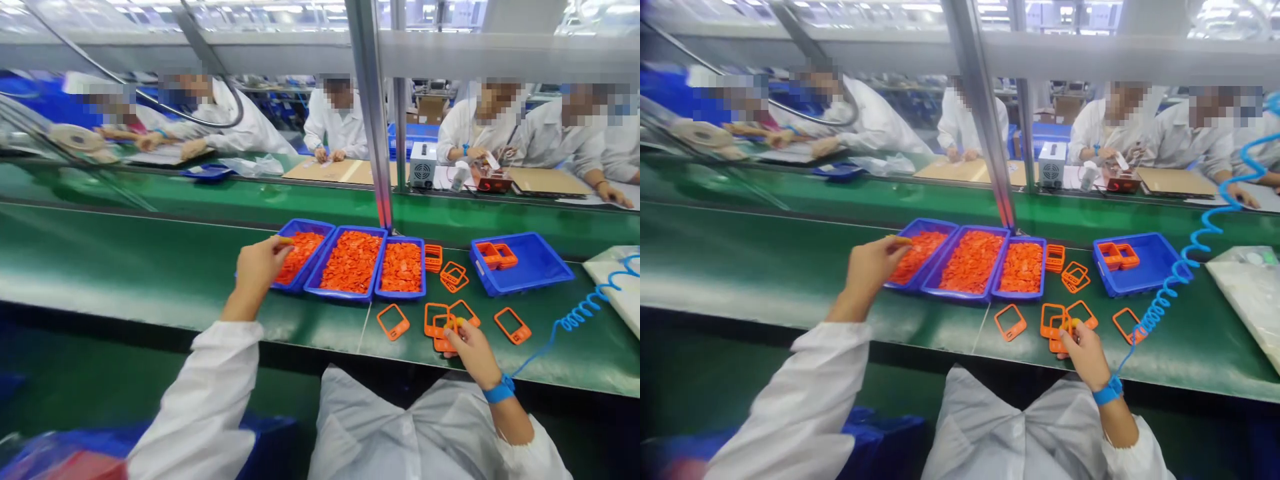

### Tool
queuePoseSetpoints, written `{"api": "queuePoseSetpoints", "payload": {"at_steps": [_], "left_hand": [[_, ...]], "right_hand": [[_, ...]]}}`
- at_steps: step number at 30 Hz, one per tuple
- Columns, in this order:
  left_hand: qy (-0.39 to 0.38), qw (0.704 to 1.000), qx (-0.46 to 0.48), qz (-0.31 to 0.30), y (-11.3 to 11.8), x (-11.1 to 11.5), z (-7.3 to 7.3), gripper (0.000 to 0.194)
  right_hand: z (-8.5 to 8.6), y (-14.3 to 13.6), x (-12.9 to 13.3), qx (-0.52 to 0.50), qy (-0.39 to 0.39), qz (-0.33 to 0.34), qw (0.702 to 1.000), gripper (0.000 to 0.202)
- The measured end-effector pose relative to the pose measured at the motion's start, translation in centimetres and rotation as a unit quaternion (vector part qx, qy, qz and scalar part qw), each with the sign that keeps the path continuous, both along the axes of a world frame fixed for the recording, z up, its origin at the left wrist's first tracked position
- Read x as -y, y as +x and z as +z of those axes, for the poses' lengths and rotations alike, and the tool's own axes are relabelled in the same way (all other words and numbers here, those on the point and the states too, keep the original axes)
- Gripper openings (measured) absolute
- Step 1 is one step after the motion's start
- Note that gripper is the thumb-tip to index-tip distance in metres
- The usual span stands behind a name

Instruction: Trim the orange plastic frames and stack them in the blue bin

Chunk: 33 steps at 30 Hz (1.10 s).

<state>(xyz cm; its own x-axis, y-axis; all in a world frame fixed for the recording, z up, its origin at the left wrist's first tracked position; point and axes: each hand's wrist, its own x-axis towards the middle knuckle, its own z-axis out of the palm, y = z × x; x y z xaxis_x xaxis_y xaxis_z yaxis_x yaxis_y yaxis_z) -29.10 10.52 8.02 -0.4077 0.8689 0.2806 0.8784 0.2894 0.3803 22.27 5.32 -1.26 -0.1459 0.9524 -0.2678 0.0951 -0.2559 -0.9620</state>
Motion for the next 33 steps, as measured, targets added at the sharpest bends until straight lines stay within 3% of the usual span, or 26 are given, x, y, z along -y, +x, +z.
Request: {"api": "queuePoseSetpoints", "payload": {"at_steps": [2, 4, 6, 8, 10, 13, 16, 21, 28, 33], "left_hand": [[0.049, 0.998, 0.033, -0.022, 2.8, 2.3, 0.5, 0.036], [0.086, 0.983, 0.120, -0.111, 6.3, 4.9, 0.6, 0.035], [0.058, 0.949, 0.210, -0.229, 10.1, 7.3, 0.2, 0.033], [0.016, 0.914, 0.264, -0.307, 13.6, 9.0, -0.7, 0.029], [-0.016, 0.894, 0.302, -0.332, 16.4, 10.0, -2.2, 0.027], [-0.038, 0.887, 0.346, -0.304, 19.3, 10.7, -5.1, 0.024], [-0.018, 0.901, 0.329, -0.282, 21.1, 11.1, -7.7, 0.021], [0.048, 0.922, 0.242, -0.299, 23.6, 11.6, -10.0, 0.013], [0.081, 0.938, 0.141, -0.305, 25.5, 12.2, -11.3, 0.023], [0.120, 0.932, 0.109, -0.325, 25.1, 12.8, -11.7, 0.023]], "right_hand": [[-0.1, -0.1, -0.3, 0.015, -0.005, 0.005, 1.000, 0.060], [-0.2, -0.5, -0.6, 0.026, -0.001, -0.002, 1.000, 0.063], [-0.3, -0.8, -1.0, 0.039, 0.008, -0.015, 0.999, 0.064], [-0.1, -0.9, -1.2, 0.054, 0.025, -0.020, 0.998, 0.061], [0.4, -0.6, -1.2, 0.083, 0.050, -0.011, 0.995, 0.058], [1.4, 0.5, -0.9, 0.172, 0.094, 0.019, 0.980, 0.053], [2.0, 1.4, -0.4, 0.235, 0.117, 0.052, 0.963, 0.051], [1.9, 1.7, 0.2, 0.191, 0.150, 0.081, 0.967, 0.063], [3.0, -0.2, 1.0, 0.236, 0.230, 0.051, 0.943, 0.047], [2.2, -4.1, 2.1, 0.185, 0.227, 0.140, 0.946, 0.040]]}}
